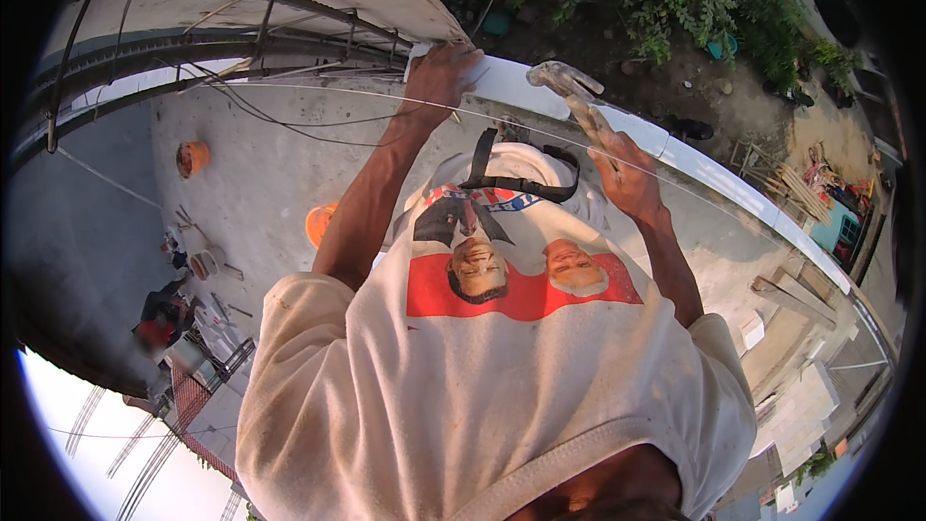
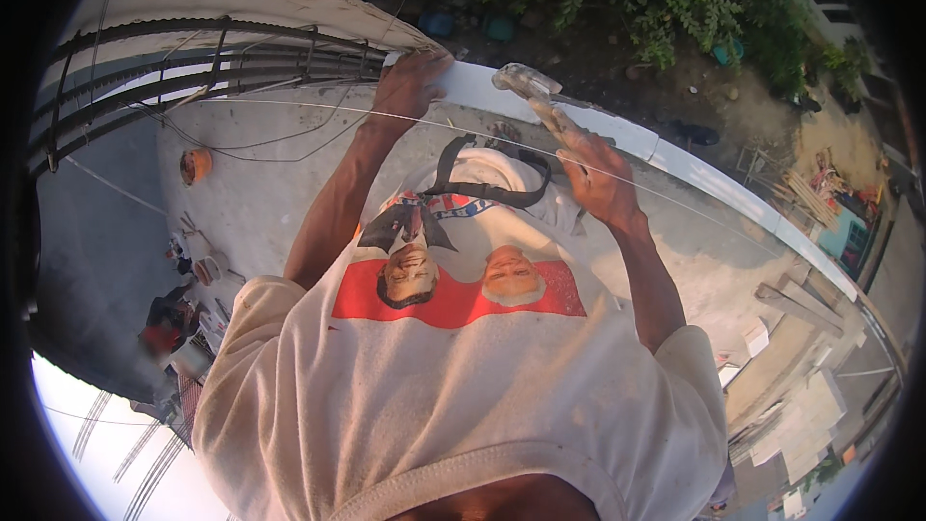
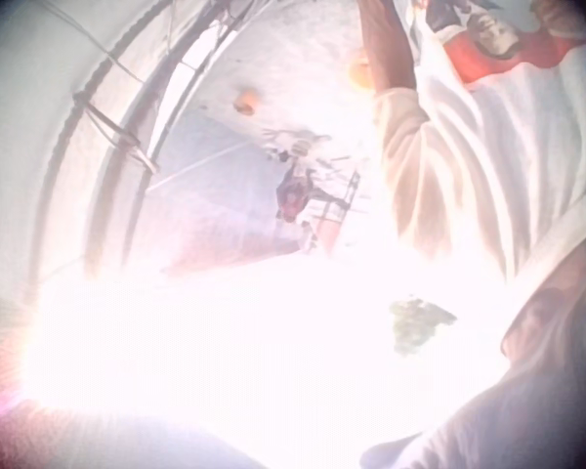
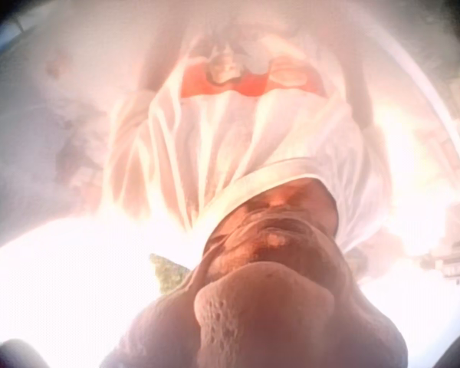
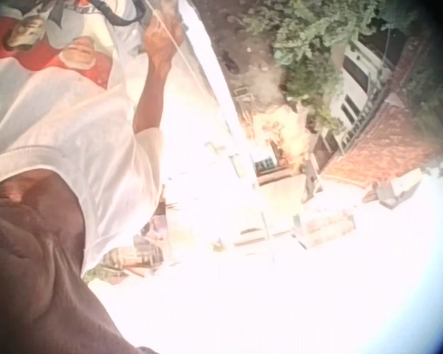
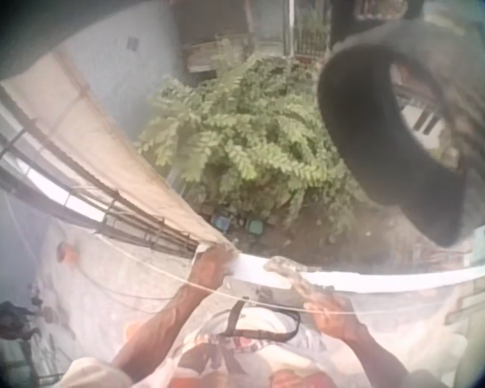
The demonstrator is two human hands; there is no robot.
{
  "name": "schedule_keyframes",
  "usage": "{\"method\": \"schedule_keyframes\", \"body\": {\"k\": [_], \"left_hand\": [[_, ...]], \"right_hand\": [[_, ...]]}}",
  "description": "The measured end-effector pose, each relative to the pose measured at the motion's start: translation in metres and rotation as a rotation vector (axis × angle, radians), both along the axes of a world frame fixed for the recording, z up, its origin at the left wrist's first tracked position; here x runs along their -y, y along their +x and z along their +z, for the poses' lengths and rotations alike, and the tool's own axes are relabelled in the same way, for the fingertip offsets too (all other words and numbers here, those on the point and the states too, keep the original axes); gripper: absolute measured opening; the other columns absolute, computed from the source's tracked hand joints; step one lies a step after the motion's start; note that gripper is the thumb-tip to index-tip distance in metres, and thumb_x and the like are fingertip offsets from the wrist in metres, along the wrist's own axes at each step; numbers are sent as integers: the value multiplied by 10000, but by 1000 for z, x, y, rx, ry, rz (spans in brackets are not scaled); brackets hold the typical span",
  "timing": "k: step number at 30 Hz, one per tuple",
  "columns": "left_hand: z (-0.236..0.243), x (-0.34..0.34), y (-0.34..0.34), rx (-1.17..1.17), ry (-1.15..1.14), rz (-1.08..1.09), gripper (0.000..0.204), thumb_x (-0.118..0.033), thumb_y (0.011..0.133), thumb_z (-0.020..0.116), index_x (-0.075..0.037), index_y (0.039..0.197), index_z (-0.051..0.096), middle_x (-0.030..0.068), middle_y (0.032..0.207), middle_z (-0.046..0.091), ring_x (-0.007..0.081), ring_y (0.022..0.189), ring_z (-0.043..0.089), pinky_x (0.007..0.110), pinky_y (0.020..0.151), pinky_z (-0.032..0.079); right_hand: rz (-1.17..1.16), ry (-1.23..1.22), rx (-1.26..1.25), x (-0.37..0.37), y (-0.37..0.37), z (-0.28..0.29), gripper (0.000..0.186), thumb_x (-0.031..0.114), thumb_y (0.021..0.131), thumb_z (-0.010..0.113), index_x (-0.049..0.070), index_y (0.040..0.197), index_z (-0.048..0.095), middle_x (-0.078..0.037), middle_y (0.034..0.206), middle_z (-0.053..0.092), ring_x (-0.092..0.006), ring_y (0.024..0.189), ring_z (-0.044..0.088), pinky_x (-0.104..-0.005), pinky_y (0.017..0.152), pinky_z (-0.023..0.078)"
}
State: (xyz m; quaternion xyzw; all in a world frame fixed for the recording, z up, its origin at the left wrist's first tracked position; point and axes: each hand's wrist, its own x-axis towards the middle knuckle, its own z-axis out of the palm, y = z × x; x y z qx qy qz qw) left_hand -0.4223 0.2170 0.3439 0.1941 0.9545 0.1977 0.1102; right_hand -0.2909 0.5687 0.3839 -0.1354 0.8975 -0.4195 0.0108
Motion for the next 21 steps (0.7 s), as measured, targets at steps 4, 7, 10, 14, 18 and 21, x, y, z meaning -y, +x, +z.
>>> {"method": "schedule_keyframes", "body": {"k": [4,7,10,14,18,21], "left_hand": [[-10,0,4,-134,25,-2,593,-166,811,841,-199,1384,691,53,1467,622,279,1370,572,531,1074,485],[-18,1,3,-128,76,-6,580,-147,816,833,-196,1378,698,56,1464,624,277,1376,570,536,1066,489],[-27,3,3,-117,81,5,583,-129,816,828,-188,1382,699,64,1466,622,285,1382,566,531,1067,492],[-28,4,1,-122,106,-12,594,-114,815,827,-175,1391,694,73,1465,622,300,1378,570,519,1070,495],[-29,5,5,-134,139,-3,603,-96,806,826,-170,1390,695,78,1461,624,301,1369,576,511,1070,497],[-16,0,6,-96,114,-11,621,-106,810,827,-118,1411,674,114,1466,631,330,1389,557,470,1151,457]], "right_hand": [[18,-10,-61,6,-5,6,344,63,954,743,29,1291,681,-209,997,694,-411,836,708,-450,709,568],[23,11,-33,4,-4,0,381,93,934,756,53,1309,702,-237,1053,714,-433,875,719,-483,727,584],[41,69,-48,5,0,-8,350,87,933,757,55,1279,718,-222,1027,702,-412,842,709,-466,704,575],[87,284,-46,7,0,-6,315,85,934,758,39,1244,726,-208,1013,688,-378,833,693,-451,690,560],[106,187,-41,12,0,11,320,92,937,755,46,1252,731,-212,1031,694,-373,826,697,-455,696,573],[79,115,-151,19,1,-7,336,123,929,753,115,1264,732,-168,1061,684,-379,795,722,-492,640,576]]}}
